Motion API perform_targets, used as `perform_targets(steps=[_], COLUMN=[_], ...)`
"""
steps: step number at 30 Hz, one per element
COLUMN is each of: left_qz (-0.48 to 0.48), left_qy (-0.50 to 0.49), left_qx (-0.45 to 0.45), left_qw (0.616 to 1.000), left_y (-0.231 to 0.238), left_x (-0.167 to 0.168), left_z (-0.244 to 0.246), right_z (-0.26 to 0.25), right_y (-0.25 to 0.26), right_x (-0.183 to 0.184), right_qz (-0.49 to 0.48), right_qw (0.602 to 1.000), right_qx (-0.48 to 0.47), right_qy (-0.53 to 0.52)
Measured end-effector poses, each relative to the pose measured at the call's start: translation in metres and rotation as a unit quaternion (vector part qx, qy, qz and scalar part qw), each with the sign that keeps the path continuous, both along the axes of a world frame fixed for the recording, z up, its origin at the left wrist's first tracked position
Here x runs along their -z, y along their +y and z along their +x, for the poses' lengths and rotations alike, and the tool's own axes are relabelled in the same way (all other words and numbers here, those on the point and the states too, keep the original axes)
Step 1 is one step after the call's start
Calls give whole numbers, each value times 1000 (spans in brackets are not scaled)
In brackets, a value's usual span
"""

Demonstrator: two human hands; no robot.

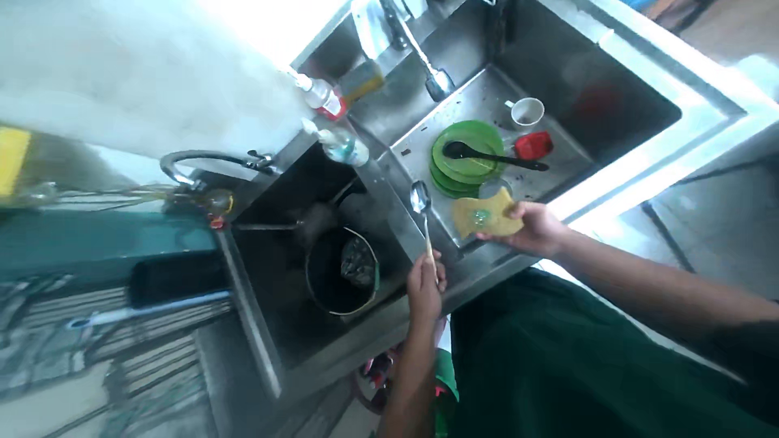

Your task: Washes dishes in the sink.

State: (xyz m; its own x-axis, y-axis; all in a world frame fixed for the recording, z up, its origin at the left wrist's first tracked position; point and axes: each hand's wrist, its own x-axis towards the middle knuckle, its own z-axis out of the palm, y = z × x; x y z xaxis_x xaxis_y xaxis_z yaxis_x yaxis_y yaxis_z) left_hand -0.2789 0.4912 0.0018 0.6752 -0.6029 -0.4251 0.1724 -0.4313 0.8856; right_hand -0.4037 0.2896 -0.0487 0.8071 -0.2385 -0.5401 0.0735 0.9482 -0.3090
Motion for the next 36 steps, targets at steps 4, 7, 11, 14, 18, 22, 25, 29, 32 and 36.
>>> perform_targets(steps=[4,7,11,14,18,22,25,29,32,36], left_qz=[-38,-18,-6,3,37,26,54,65,48,64], left_qy=[-9,-46,-83,-95,-117,-69,-61,-109,-107,-98], left_qx=[-25,-54,-42,-37,-7,3,-9,-28,-7,-7], left_qw=[999,997,996,995,992,997,997,992,993,993], left_y=[-34,-44,-42,-43,-40,-44,-50,-53,-48,-37], left_x=[15,19,20,21,28,21,15,21,20,15], left_z=[-30,-35,-37,-39,-50,-55,-54,-46,-41,-27], right_z=[22,27,21,24,40,51,53,49,45,30], right_y=[16,11,11,19,22,5,8,15,-9,-30], right_x=[-7,-5,15,8,-11,-20,-14,-24,-16,-4], right_qz=[-7,-20,-54,-106,-170,-211,-229,-298,-342,-303], right_qw=[997,988,974,981,981,973,968,939,919,929], right_qx=[-16,-45,-89,-92,-94,-53,-54,-147,-178,-166], right_qy=[-77,-149,-200,-135,-8,77,90,92,84,130])
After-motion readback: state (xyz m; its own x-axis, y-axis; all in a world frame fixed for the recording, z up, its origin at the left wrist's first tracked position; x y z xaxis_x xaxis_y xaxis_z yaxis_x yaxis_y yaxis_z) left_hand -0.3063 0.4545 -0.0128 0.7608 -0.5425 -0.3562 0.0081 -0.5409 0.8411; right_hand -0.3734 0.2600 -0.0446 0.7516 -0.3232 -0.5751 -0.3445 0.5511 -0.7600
